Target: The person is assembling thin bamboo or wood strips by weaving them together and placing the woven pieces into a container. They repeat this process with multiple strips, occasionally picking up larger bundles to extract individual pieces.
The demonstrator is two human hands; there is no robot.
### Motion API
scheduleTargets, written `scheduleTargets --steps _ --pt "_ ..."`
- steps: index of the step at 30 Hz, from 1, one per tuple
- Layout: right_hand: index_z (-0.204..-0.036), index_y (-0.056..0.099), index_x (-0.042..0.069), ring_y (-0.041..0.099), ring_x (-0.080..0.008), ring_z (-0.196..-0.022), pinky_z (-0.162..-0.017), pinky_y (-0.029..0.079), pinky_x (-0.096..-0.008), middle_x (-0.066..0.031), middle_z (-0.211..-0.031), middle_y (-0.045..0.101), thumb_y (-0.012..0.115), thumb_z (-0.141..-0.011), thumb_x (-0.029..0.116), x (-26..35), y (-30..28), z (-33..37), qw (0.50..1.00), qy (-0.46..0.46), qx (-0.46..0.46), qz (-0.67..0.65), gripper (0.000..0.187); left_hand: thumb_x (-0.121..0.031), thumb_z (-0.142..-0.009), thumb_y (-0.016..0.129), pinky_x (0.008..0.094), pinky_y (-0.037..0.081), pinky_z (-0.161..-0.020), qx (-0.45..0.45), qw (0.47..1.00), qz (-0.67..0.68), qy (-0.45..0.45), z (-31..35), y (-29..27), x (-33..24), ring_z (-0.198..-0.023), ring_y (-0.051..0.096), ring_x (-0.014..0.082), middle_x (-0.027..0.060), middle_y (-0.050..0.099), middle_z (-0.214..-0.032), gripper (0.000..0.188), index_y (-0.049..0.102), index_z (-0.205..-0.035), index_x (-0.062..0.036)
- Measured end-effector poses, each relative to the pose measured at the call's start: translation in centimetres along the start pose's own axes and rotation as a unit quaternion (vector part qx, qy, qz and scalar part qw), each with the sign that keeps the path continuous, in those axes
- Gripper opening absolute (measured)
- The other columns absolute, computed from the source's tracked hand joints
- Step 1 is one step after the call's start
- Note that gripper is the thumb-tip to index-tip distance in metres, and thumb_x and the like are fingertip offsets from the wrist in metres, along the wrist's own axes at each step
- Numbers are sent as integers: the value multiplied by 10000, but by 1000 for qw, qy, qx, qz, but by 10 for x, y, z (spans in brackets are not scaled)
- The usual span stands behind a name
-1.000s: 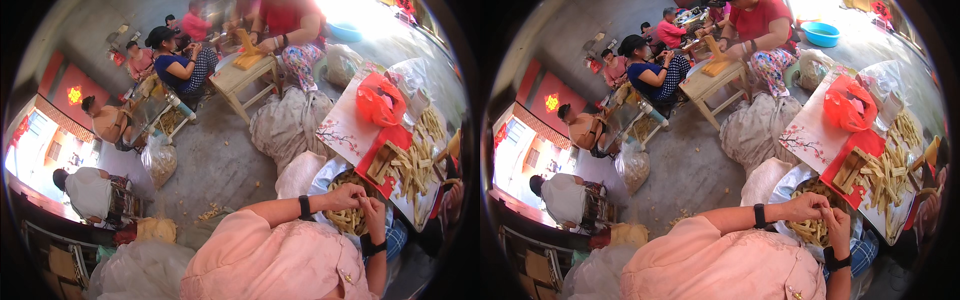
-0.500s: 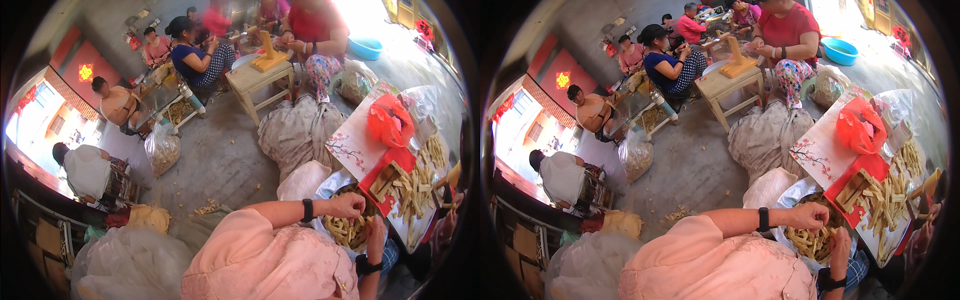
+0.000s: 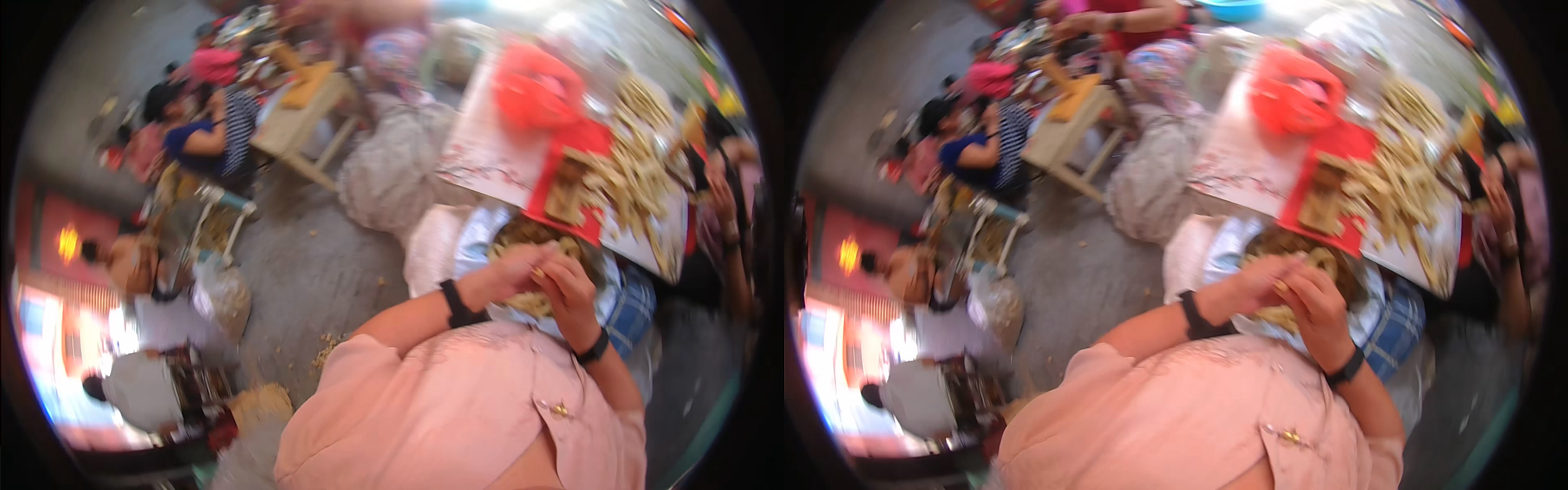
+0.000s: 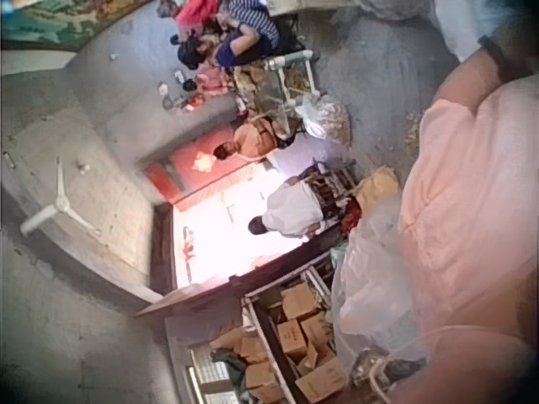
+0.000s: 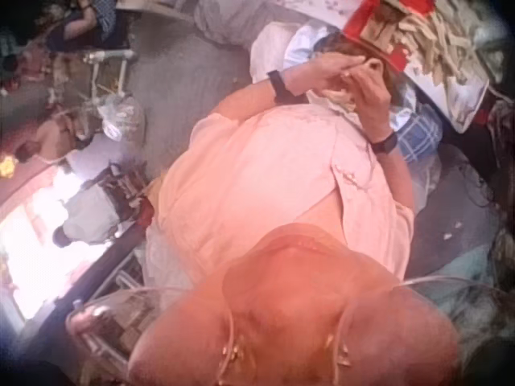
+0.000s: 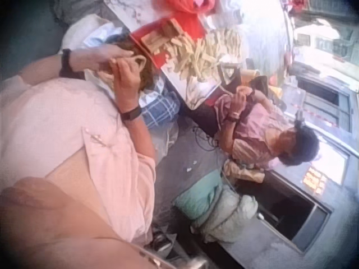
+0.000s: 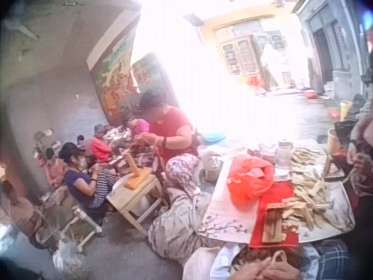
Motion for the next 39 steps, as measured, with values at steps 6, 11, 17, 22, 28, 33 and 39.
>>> scheduleTargets --steps 6,11,17,22,28,33,39 --pt "-1011 579 33 608 -349 -838 -731 486 -397 -163 -885 606 529 -974 204 -16 30 6 989 9 -18 -147 182 -249 -973 496 303 488 -676 -48 996 -33 -62 7 -43 -24 -757 602 160 28 643 -896 249 617 -1023 -36" --pt "-969 529 30 595 -351 -767 -675 485 -408 -154 -806 570 504 -990 223 -19 52 -19 972 -96 -215 -23 196 -161 -983 485 309 483 -687 -31 979 108 -169 5 -55 -27 -775 594 171 25 629 -924 190 596 -1057 -25" --pt "-885 454 22 580 -372 -688 -615 469 -425 -169 -716 526 483 -972 184 -32 41 -18 951 -77 -298 40 186 -25 -922 431 345 448 -677 47 875 -454 162 -10 -38 -82 -721 538 217 113 599 -826 182 581 -972 67" --pt "-862 489 44 505 -139 -524 -460 413 -279 -46 -670 530 524 -968 227 -14 -3 -10 934 46 -263 -235 214 -33 -924 417 351 467 -826 -51 835 -420 351 -33 -7 -106 -902 558 238 130 579 -1010 236 554 -1100 45" --pt "-891 544 115 403 -33 -443 -377 304 -194 4 -596 497 577 -918 223 16 -19 -4 755 96 -59 -646 116 -99 -974 429 389 467 -907 -44 796 -447 405 -32 21 -142 -1003 569 257 132 574 -1093 249 546 -1148 36" --pt "-912 535 63 559 -241 -519 -441 420 -364 -105 -619 562 563 -946 270 14 -9 1 957 -9 -267 -115 212 -135 -973 470 391 432 -796 6 816 -343 465 -65 -14 -114 -851 514 279 128 508 -888 161 482 -902 8" --pt "-939 564 17 626 -352 -649 -562 487 -435 -147 -713 625 596 -910 252 22 -1 6 938 -84 -267 206 238 -161 -965 452 316 460 -849 49 935 -303 180 -46 -23 -114 -927 558 187 88 563 -1029 225 538 -1084 10"
Point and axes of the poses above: each hand's wrist, its own z-axis away from the middle knuckle, its own y-axis out of the palm, x = y × z, the point moved 2 cm from there along -z, towards the middle knuckle
